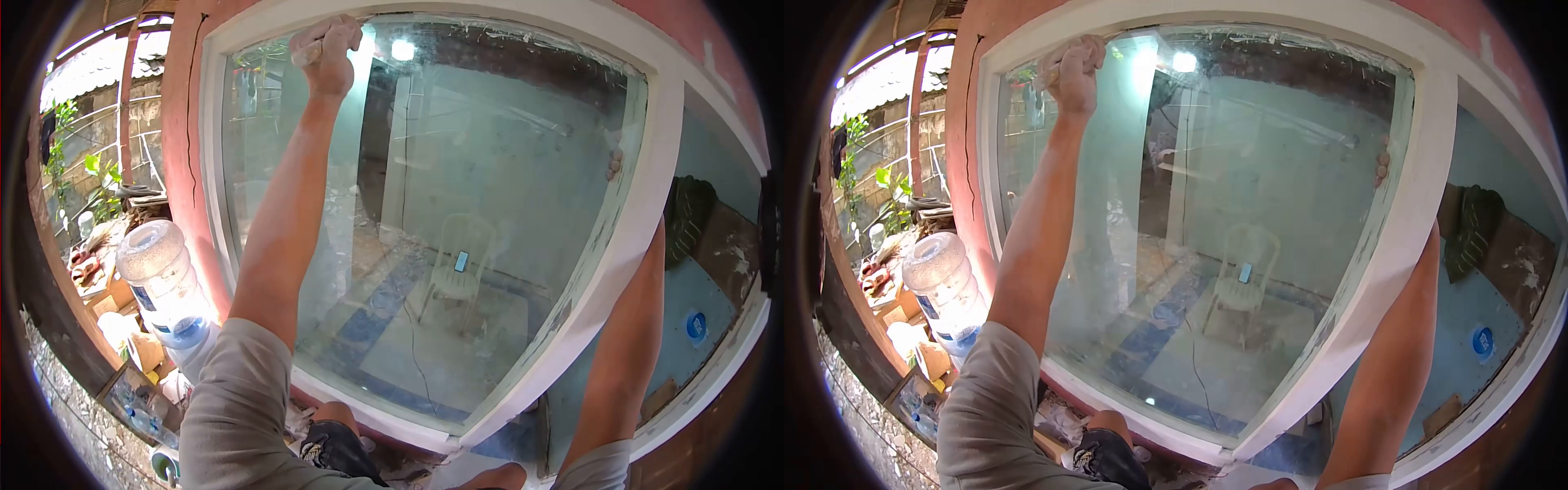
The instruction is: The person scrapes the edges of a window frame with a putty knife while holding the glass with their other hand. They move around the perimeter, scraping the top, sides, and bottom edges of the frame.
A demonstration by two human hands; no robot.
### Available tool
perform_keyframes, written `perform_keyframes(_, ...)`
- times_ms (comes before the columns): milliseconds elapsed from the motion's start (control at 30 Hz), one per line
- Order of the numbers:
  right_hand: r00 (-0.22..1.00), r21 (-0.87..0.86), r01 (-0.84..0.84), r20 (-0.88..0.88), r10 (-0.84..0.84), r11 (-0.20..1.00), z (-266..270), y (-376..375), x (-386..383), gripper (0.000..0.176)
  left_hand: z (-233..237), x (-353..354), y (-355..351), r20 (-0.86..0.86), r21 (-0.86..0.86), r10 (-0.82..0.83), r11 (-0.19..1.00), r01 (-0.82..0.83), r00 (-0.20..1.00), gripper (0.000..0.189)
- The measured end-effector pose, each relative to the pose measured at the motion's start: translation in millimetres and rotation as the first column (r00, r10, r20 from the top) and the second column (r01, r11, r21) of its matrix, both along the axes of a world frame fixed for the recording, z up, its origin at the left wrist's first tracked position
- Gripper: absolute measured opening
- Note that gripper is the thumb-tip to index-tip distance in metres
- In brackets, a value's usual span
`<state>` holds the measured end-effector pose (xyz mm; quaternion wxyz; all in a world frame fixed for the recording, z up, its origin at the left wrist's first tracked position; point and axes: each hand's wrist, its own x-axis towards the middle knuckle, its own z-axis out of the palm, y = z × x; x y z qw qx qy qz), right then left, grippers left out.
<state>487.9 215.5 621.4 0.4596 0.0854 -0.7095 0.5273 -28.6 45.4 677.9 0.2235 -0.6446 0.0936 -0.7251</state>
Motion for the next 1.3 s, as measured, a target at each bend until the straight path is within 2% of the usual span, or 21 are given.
perform_keyframes(133, 0.999, -0.006, -0.019, 0.043, 0.02, 1.0, 3.2, -1.7, 1.4, 0.065, -32.2, 0.1, 1.6, -0.082, -0.034, -0.012, 0.999, 0.01, 0.997, 0.024)
perform_keyframes(200, 0.996, 0.001, -0.041, 0.079, 0.041, 0.999, 4.3, -16.0, -3.0, 0.065, -24.7, -0.7, 3.1, -0.069, -0.021, -0.005, 1.0, 0.004, 0.998, 0.025)
perform_keyframes(233, 0.999, -0.086, 0.04, 0.023, -0.038, 0.995, 1.3, -39.7, -12.3, 0.065, -19.2, -1.6, 4.1, -0.052, -0.011, 0.003, 1.0, -0.004, 0.999, 0.025)
perform_keyframes(267, 0.997, -0.135, 0.081, 0.003, -0.081, 0.987, 0.2, -44.8, -15.0, 0.064, -12.4, -1.0, 6.4, 0.084, -0.025, 0.192, 0.981, -0.191, 0.978, 0.024)
perform_keyframes(300, 0.992, -0.185, 0.12, -0.014, -0.125, 0.975, -1.0, -50.0, -17.8, 0.064, -12.9, 2.3, 4.7, 0.091, -0.032, 0.191, 0.981, -0.189, 0.977, 0.024)
perform_keyframes(367, 0.991, -0.15, 0.124, -0.026, -0.129, 0.981, -3.1, -37.0, -13.2, 0.064, -8.0, 8.4, -1.6, 0.021, -0.019, -0.047, 0.999, 0.048, 0.999, 0.024)
perform_keyframes(400, 0.991, -0.142, 0.125, -0.027, -0.13, 0.982, -5.2, -30.1, -10.6, 0.064, -13.3, 0.2, 0.0, -0.032, -0.043, -0.059, 0.997, 0.057, 0.998, 0.026)
perform_keyframes(500, 0.999, -0.071, 0.04, -0.03, -0.043, 0.997, -2.6, -5.6, -2.0, 0.056, -26.6, -0.8, -2.6, -0.105, -0.022, -0.064, 0.998, 0.062, 0.992, 0.028)
perform_keyframes(567, 0.999, -0.02, -0.019, -0.036, 0.018, 1.0, -1.1, 5.6, 0.4, 0.052, -18.9, 3.2, 0.3, -0.087, 0.006, -0.044, 0.999, 0.045, 0.995, 0.028)
perform_keyframes(633, 1.0, -0.004, -0.014, -0.011, 0.014, 1.0, 2.6, 9.9, 4.8, 0.057, 0.1, 3.5, 6.4, 0.034, 0.122, 0.118, 0.985, -0.122, 0.992, 0.027)
perform_keyframes(667, 1.0, 0.002, -0.008, 0.017, 0.008, 1.0, 2.0, 11.1, 7.4, 0.063, 4.2, 13.9, 0.5, 0.023, 0.11, -0.037, 0.993, 0.034, 0.999, 0.025)
perform_keyframes(767, 0.999, -0.018, -0.043, 0.031, 0.043, 0.999, 3.4, 11.6, 5.6, 0.063, -16.7, 12.8, 1.4, -0.032, -0.004, 0.036, 0.999, -0.036, 0.999, 0.024)
perform_keyframes(833, 0.999, -0.021, -0.004, 0.035, 0.004, 1.0, 5.5, 1.4, 4.2, 0.062, -15.7, 16.5, 4.2, -0.073, 0.051, 0.015, 0.999, -0.011, 0.997, 0.024)
perform_keyframes(900, 0.998, -0.028, 0.041, 0.047, -0.04, 0.999, 5.0, -1.6, 3.6, 0.062, -11.8, 22.7, 2.8, -0.028, 0.072, 0.063, 0.996, -0.061, 0.998, 0.024)
perform_keyframes(933, 0.999, -0.013, 0.0, 0.038, 0.001, 1.0, 5.4, 1.2, 3.7, 0.062, -7.9, 27.5, 3.2, 0.076, 0.076, 0.11, 0.99, -0.116, 0.991, 0.025)
perform_keyframes(1067, 0.996, 0.011, -0.072, 0.056, 0.071, 0.997, 8.0, 9.6, 7.1, 0.061, -12.2, 16.9, 2.9, 0.035, 0.034, 0.034, 0.999, -0.035, 0.999, 0.025)
perform_keyframes(1133, 0.997, 0.013, -0.065, 0.042, 0.064, 0.998, 6.1, 9.3, 6.8, 0.062, -10.7, 9.4, 3.0, -0.089, -0.001, -0.017, 1.0, 0.017, 0.996, 0.026)
perform_keyframes(1167, 0.998, 0.011, -0.057, 0.035, 0.057, 0.998, 5.3, 10.9, 7.3, 0.062, -6.9, 13.8, -1.5, -0.089, 0.001, -0.018, 1.0, 0.018, 0.996, 0.026)
perform_keyframes(1233, 0.997, -0.003, -0.062, 0.05, 0.062, 0.998, 7.6, 18.8, 11.2, 0.062, 5.1, 23.1, -11.3, 0.059, -0.026, 0.049, 0.999, -0.048, 0.997, 0.033)
perform_keyframes(1300, 0.996, -0.026, -0.066, 0.065, 0.067, 0.997, 6.5, 18.4, 11.1, 0.062, 2.4, 20.7, -9.4, 0.014, -0.032, 0.034, 0.999, -0.034, 0.999, 0.03)
